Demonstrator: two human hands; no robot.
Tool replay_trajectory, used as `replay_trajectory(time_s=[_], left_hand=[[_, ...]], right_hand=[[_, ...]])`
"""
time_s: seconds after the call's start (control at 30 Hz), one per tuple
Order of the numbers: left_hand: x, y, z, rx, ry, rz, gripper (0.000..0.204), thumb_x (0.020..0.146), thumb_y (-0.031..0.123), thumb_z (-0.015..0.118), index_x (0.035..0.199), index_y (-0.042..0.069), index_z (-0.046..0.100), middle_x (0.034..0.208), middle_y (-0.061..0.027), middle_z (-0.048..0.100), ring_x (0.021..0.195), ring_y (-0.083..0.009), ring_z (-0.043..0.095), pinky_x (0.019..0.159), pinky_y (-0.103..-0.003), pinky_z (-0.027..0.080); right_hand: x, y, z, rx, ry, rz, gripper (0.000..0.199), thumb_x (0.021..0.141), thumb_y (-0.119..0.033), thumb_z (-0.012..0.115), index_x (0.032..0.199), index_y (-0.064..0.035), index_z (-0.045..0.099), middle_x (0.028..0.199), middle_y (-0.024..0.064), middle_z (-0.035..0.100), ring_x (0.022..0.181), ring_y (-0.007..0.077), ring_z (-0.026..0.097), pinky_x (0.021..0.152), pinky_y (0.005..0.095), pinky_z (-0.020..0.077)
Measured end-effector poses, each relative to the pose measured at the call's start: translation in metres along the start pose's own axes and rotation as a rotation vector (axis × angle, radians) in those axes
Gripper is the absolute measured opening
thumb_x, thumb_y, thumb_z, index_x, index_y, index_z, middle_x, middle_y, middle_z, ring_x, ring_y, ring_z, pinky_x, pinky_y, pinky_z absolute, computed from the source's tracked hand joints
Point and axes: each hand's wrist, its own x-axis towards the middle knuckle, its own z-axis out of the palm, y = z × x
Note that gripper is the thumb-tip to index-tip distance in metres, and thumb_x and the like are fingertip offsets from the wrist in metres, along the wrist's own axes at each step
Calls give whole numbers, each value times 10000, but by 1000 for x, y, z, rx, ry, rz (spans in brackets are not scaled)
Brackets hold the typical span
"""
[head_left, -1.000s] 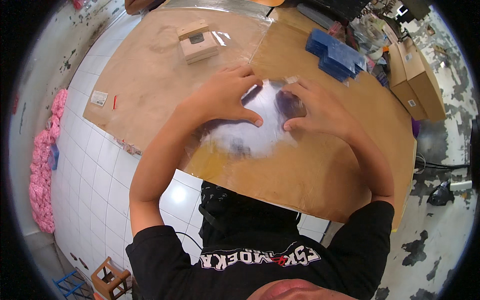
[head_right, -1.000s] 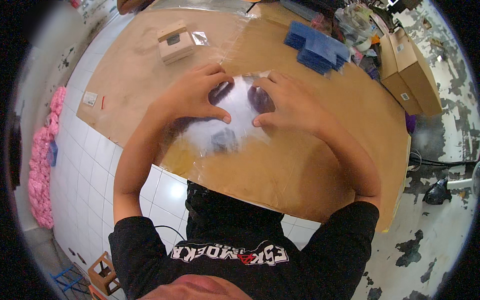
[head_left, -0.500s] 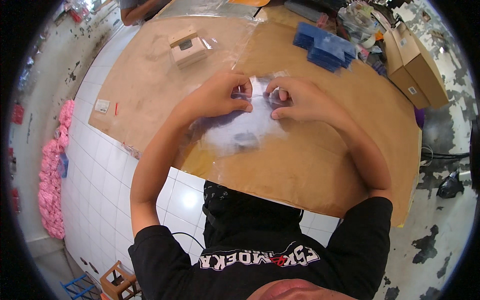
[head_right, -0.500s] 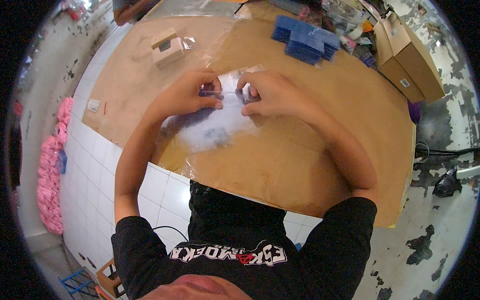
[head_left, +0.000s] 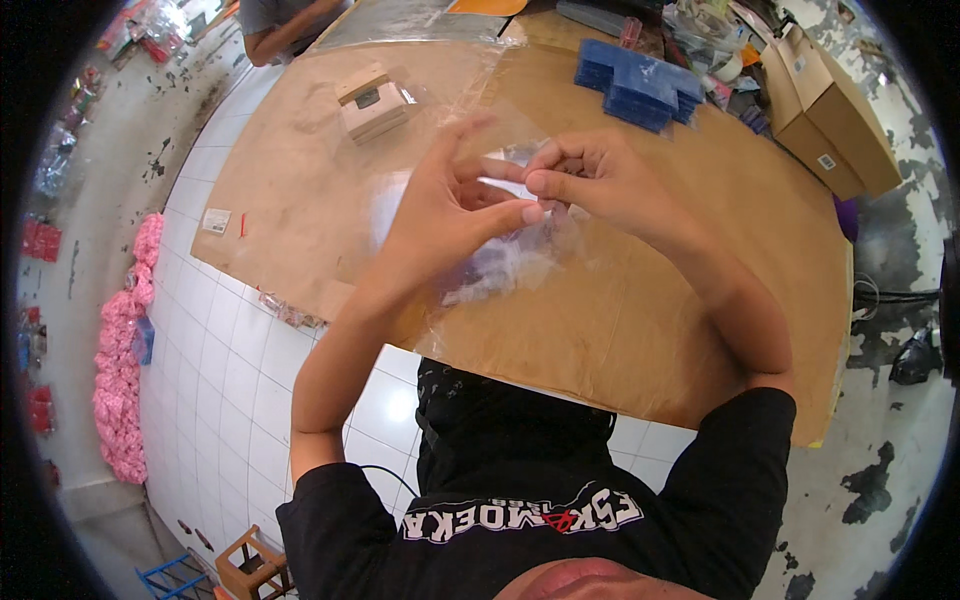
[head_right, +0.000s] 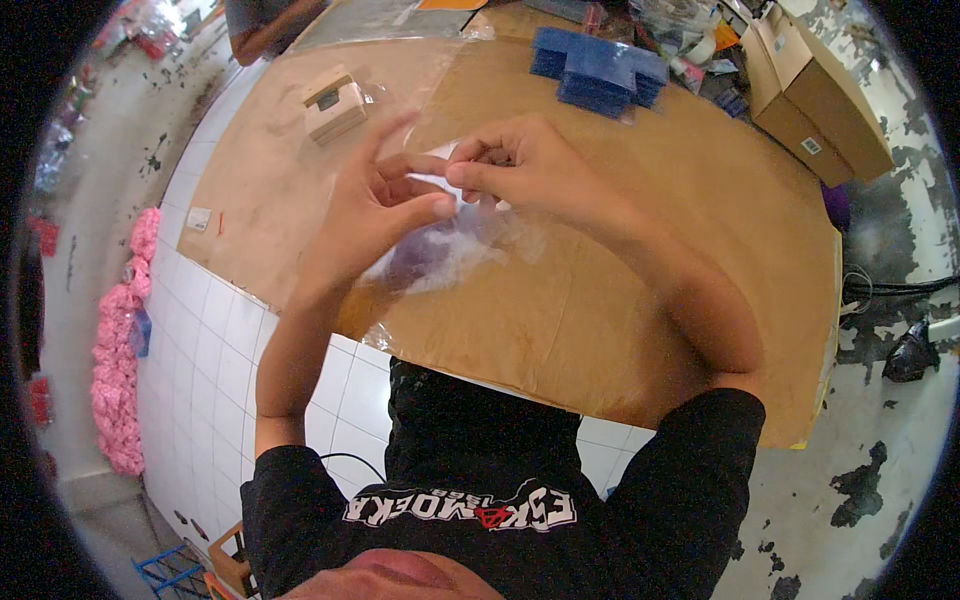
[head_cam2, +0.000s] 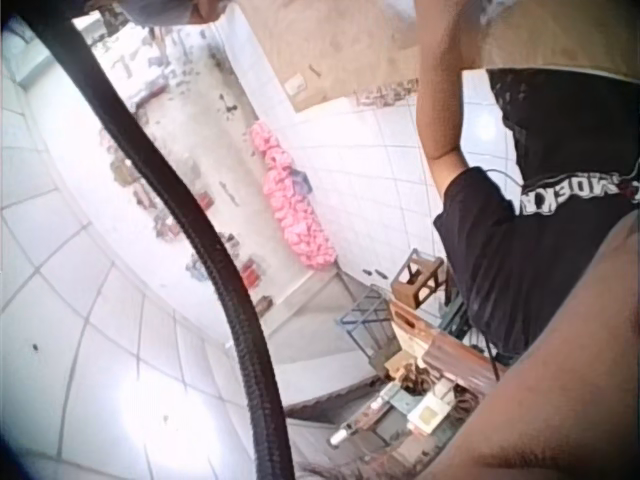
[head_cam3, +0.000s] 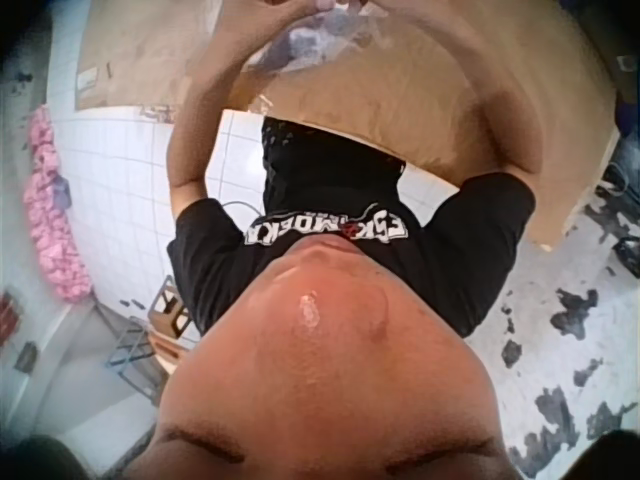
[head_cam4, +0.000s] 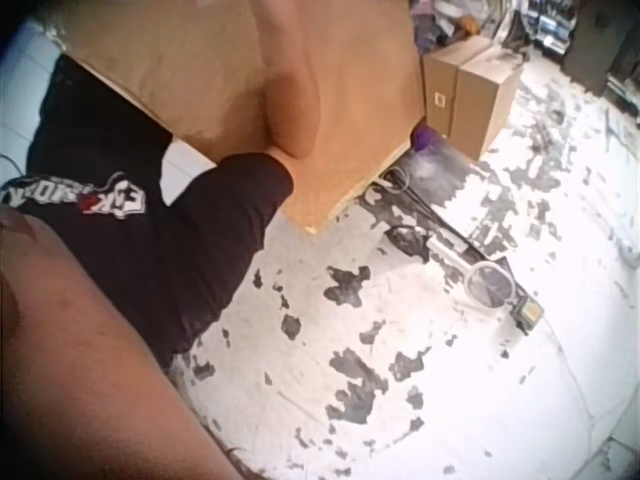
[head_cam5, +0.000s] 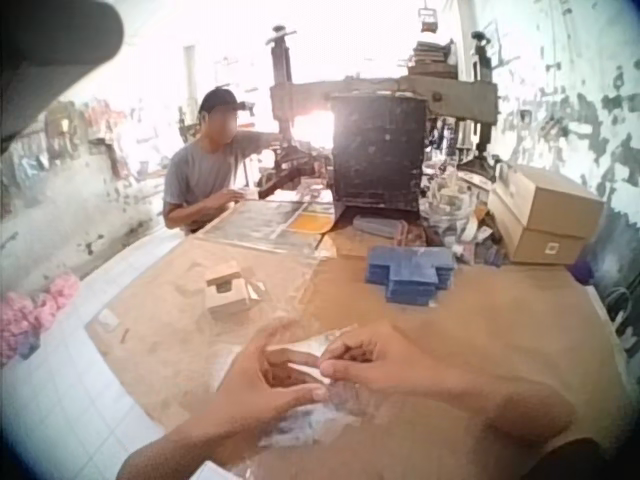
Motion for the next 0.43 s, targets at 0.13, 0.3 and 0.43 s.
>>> replay_trajectory(time_s=[0.13,0.3,0.43], left_hand=[[-11,1,8,79,79,-82,276,822,40,698,1067,-60,619,822,-109,685,719,-138,665,655,-241,536],[-44,7,-4,136,376,69,150,901,78,620,977,-49,648,729,-83,658,626,-122,629,596,-233,513],[-69,-1,-16,267,533,64,298,995,209,495,916,-41,636,607,-61,586,524,-109,564,527,-235,462]], right_hand=[[-6,-6,9,-73,45,-70,169,902,-150,622,865,3,682,701,29,649,627,71,582,554,227,458],[-14,-27,14,-228,116,-101,169,898,-155,621,873,-6,697,674,37,653,607,87,596,551,238,458],[-20,-36,15,-730,64,-193,174,900,-206,625,905,-59,718,759,79,699,675,197,666,596,336,498]])
